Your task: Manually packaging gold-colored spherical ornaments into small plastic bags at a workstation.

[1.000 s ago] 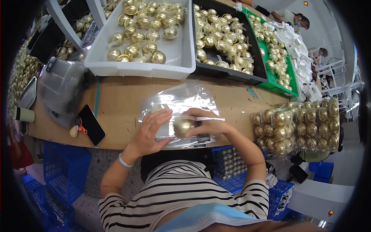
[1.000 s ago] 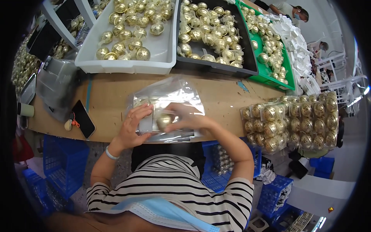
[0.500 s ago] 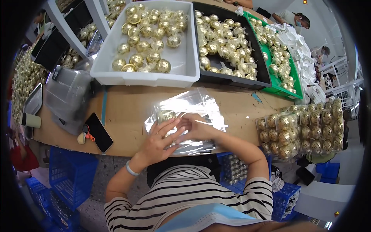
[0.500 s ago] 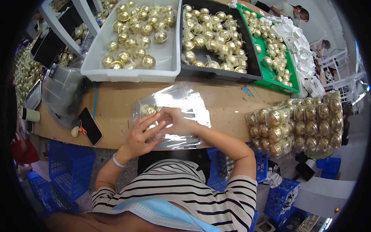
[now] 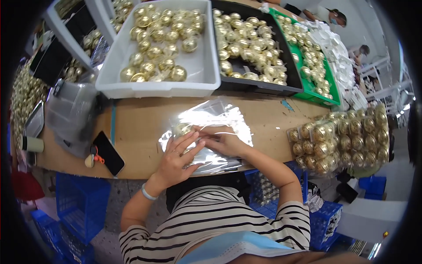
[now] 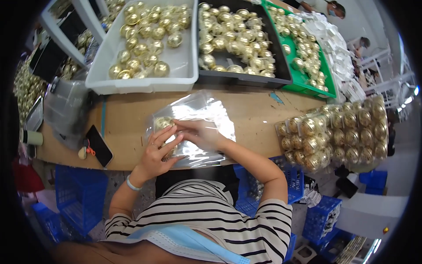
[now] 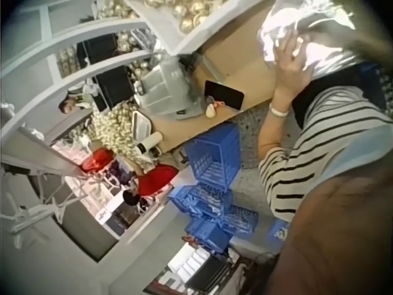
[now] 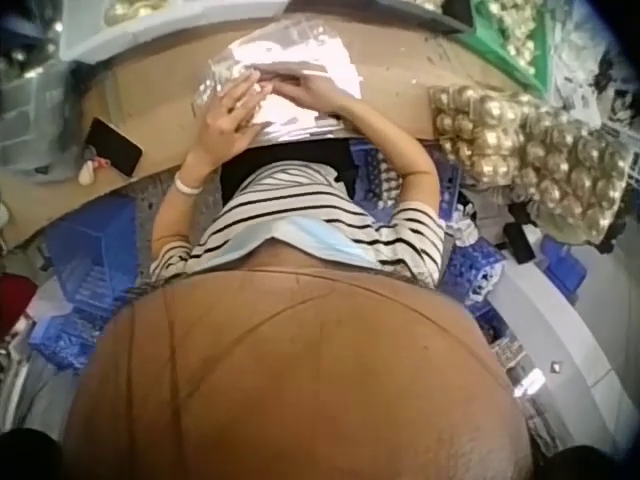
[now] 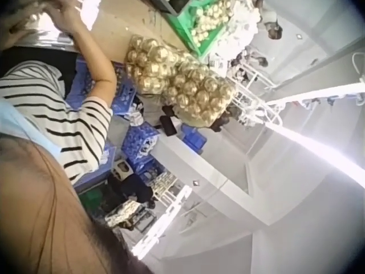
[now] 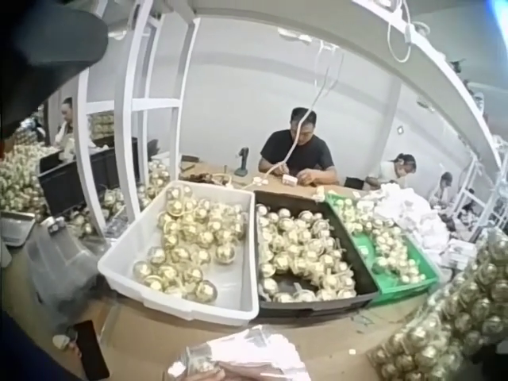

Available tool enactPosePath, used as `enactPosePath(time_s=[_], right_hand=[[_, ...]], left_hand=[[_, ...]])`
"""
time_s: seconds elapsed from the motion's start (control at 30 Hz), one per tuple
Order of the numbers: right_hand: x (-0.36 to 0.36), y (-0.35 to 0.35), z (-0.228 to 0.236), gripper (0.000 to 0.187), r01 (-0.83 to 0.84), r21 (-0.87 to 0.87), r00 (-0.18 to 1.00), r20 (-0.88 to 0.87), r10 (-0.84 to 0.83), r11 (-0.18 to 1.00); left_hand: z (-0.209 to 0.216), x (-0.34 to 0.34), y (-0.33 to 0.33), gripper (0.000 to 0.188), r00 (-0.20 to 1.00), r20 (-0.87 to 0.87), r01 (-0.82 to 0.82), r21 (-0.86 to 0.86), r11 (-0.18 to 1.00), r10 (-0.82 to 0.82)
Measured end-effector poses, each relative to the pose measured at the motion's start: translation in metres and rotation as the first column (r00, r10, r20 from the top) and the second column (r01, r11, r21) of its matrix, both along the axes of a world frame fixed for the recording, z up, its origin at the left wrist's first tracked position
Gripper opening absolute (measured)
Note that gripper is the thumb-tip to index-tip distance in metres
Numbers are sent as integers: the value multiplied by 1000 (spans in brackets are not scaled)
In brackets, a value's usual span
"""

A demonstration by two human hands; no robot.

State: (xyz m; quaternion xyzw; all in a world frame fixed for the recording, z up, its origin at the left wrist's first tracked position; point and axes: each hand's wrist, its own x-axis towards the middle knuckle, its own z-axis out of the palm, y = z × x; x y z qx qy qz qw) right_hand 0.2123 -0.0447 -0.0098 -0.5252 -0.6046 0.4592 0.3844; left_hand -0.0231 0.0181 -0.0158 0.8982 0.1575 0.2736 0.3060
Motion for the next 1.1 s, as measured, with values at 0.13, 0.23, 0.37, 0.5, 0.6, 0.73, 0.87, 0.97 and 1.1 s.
enactPosePath(time_s=[0.13, 0.23, 0.37, 0.5, 0.6, 0.73, 0.87, 0.97, 1.1], right_hand=[[72, -4, 12, 76, -463, -295, 886, -194, 422, 836], [152, -11, 83, 13, -7, -217, 990, 136, 37, 976], [173, 63, 95, 52, 547, 130, 509, 733, -452, 827], [222, 135, 40, 50, 72, -311, 523, 821, 230, 948], [212, 131, 57, 49, 116, -273, 449, 872, 195, 955], [147, 63, 100, 47, 543, 306, 601, 509, -617, 782], [98, -3, 86, 45, 470, -157, 751, -447, -487, 869], [86, -26, 63, 62, 477, -83, 741, -498, -451, 875], [78, -35, 46, 76, 589, 42, 774, -314, -549, 807]], left_hand=[[-4, -3, 1, 67, 1000, 7, -16, -2, 1000, 16], [2, -3, -2, 66, 1000, -10, -28, 14, 1000, 28], [12, 3, -9, 65, 991, -116, -52, 102, 993, 64], [16, 3, -7, 61, 980, -184, -40, 201, 979, 78], [17, 3, -9, 61, 980, -185, -42, 178, 983, 76], [13, 1, -9, 60, 981, -180, -47, 147, 988, 74], [16, 0, -6, 61, 980, -194, -26, 129, 991, 51], [23, 4, -4, 61, 975, -218, -12, 99, 995, 34], [25, 9, -4, 60, 972, -232, -4, 125, 992, 33]])
